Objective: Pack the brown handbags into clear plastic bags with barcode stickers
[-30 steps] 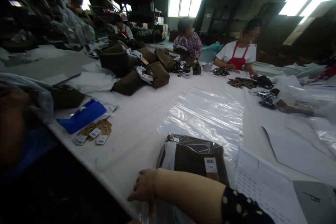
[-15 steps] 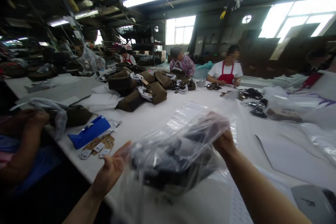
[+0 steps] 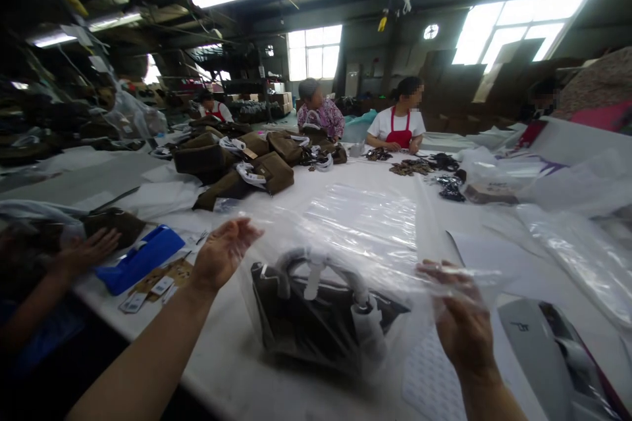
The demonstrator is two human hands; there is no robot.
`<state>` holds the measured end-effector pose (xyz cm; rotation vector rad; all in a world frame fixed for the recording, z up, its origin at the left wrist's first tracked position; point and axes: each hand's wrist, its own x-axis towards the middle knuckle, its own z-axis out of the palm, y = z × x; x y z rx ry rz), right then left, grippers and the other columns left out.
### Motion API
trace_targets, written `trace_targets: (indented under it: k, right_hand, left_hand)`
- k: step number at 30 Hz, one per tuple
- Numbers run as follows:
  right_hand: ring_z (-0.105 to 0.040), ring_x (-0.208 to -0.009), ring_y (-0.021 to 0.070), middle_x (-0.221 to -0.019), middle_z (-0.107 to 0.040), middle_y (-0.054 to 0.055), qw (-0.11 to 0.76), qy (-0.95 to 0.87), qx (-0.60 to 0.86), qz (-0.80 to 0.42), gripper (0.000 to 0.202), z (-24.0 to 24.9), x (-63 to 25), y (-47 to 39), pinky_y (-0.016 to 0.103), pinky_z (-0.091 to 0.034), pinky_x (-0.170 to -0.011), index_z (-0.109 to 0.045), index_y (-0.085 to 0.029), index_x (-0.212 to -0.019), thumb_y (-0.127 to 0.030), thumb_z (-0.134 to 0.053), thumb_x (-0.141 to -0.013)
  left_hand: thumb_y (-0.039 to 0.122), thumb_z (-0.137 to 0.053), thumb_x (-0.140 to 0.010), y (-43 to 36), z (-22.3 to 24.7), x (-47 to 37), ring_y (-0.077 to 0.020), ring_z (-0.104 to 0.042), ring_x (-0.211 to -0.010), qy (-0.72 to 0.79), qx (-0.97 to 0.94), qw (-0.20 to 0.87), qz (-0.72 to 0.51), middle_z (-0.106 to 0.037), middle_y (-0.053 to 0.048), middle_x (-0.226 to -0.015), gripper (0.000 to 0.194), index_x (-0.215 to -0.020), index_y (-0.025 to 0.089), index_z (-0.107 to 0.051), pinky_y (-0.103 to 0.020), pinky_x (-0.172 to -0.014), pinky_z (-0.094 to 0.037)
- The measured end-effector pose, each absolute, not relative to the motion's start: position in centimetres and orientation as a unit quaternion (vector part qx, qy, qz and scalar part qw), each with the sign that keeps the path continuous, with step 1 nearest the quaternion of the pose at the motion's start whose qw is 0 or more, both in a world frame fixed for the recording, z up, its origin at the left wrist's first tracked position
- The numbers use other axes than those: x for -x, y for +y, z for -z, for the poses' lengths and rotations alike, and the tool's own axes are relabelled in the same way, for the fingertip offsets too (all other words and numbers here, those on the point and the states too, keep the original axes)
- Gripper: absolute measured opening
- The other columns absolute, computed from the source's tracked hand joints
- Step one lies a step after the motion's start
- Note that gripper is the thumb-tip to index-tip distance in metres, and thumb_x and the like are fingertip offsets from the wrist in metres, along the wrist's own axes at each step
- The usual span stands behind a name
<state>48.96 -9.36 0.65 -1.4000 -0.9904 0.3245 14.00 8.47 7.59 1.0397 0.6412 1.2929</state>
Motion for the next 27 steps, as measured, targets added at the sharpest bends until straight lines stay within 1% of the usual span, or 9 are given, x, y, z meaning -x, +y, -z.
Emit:
trace_targets:
  k: [4, 7, 10, 13, 15, 18, 23, 25, 27]
  right_hand:
    - [-0.065, -0.076, 0.0194, -0.078, -0.065, 0.000, 0.774, -0.299, 0.499, -0.250, 0.013, -3.9, -49.5, -8.4, 0.045, -0.050, -0.088, -0.062, -0.028, -0.079, -0.037, -0.067, -0.072]
    - [-0.065, -0.069, 0.0180, -0.075, -0.064, 0.001, 0.754, -0.237, 0.531, -0.304, 0.012, -5.0, -49.8, -6.7, 0.044, -0.053, -0.082, -0.063, -0.026, -0.074, -0.036, -0.069, -0.072]
    - [-0.064, -0.075, 0.0179, -0.083, -0.063, 0.005, 0.736, -0.206, 0.556, -0.326, 0.008, -4.5, -51.9, -6.1, 0.040, -0.052, -0.084, -0.064, -0.023, -0.072, -0.030, -0.065, -0.077]
    - [-0.063, -0.073, 0.0155, -0.084, -0.060, 0.008, 0.739, -0.153, 0.592, -0.284, 0.018, -3.0, -55.6, -6.9, 0.034, -0.051, -0.081, -0.063, -0.025, -0.070, -0.027, -0.053, -0.084]
    - [-0.063, -0.072, 0.0161, -0.086, -0.059, 0.010, 0.727, -0.137, 0.613, -0.277, 0.025, -2.6, -57.5, -7.4, 0.034, -0.051, -0.078, -0.061, -0.025, -0.068, -0.028, -0.046, -0.087]
    - [-0.064, -0.079, 0.0192, -0.088, -0.060, 0.013, 0.721, -0.176, 0.605, -0.289, 0.023, -4.2, -58.4, -6.3, 0.037, -0.051, -0.077, -0.056, -0.024, -0.068, -0.026, -0.043, -0.087]
    - [-0.064, -0.084, 0.0199, -0.084, -0.062, 0.013, 0.742, -0.228, 0.568, -0.274, 0.015, -10.0, -58.4, -3.4, 0.037, -0.050, -0.079, -0.054, -0.021, -0.071, -0.024, -0.045, -0.084]
    - [-0.064, -0.084, 0.0204, -0.082, -0.063, 0.012, 0.745, -0.246, 0.564, -0.257, 0.014, -9.8, -58.7, -4.7, 0.038, -0.050, -0.080, -0.056, -0.022, -0.072, -0.028, -0.049, -0.082]
    - [-0.065, -0.083, 0.0231, -0.078, -0.063, 0.012, 0.705, -0.293, 0.595, -0.251, 0.017, -7.1, -58.4, -7.5, 0.039, -0.050, -0.078, -0.060, -0.025, -0.069, -0.036, -0.053, -0.080]
  left_hand:
    - [0.044, -0.070, -0.071, 9.9, -7.8, -12.6, -0.0162, -0.066, -0.070, 0.323, -0.422, 0.610, -0.588, -0.070, -0.005, -0.076, 0.032, -0.081, 0.014, -0.066, -0.032, -0.072, -0.052]
    - [0.046, -0.065, -0.076, 9.9, -8.0, -14.2, -0.0118, -0.061, -0.054, 0.368, -0.368, 0.621, -0.586, -0.066, -0.001, -0.061, 0.033, -0.076, 0.013, -0.061, -0.025, -0.057, -0.051]
    - [0.046, -0.061, -0.079, 8.9, -9.5, -18.3, -0.0101, -0.058, -0.046, 0.298, -0.405, 0.689, -0.521, -0.062, 0.001, -0.056, 0.033, -0.077, 0.013, -0.058, -0.022, -0.051, -0.049]
    - [0.044, -0.059, -0.082, 9.8, -11.5, -22.1, -0.0119, -0.061, -0.049, 0.254, -0.484, 0.723, -0.422, -0.064, -0.001, -0.062, 0.032, -0.085, 0.012, -0.058, -0.024, -0.053, -0.049]
    - [0.043, -0.055, -0.084, 12.0, -12.6, -23.3, -0.0116, -0.061, -0.049, 0.283, -0.480, 0.705, -0.439, -0.065, -0.002, -0.062, 0.032, -0.084, 0.011, -0.057, -0.024, -0.053, -0.050]
    - [0.044, -0.053, -0.085, 15.8, -14.5, -23.9, -0.0118, -0.061, -0.048, 0.315, -0.480, 0.681, -0.455, -0.063, -0.003, -0.058, 0.034, -0.077, 0.011, -0.054, -0.024, -0.052, -0.049]
    - [0.044, -0.052, -0.086, 18.7, -18.2, -21.8, -0.0142, -0.064, -0.054, 0.272, -0.524, 0.657, -0.469, -0.067, -0.005, -0.063, 0.032, -0.078, 0.013, -0.056, -0.028, -0.059, -0.052]
    - [0.045, -0.055, -0.084, 17.9, -17.9, -19.1, -0.0176, -0.067, -0.061, 0.221, -0.551, 0.662, -0.458, -0.069, -0.007, -0.068, 0.032, -0.079, 0.013, -0.060, -0.032, -0.064, -0.053]
    - [0.049, -0.062, -0.077, 16.0, -15.7, -15.9, -0.0198, -0.068, -0.066, 0.180, -0.573, 0.685, -0.413, -0.070, -0.007, -0.070, 0.034, -0.076, 0.015, -0.063, -0.033, -0.067, -0.053]
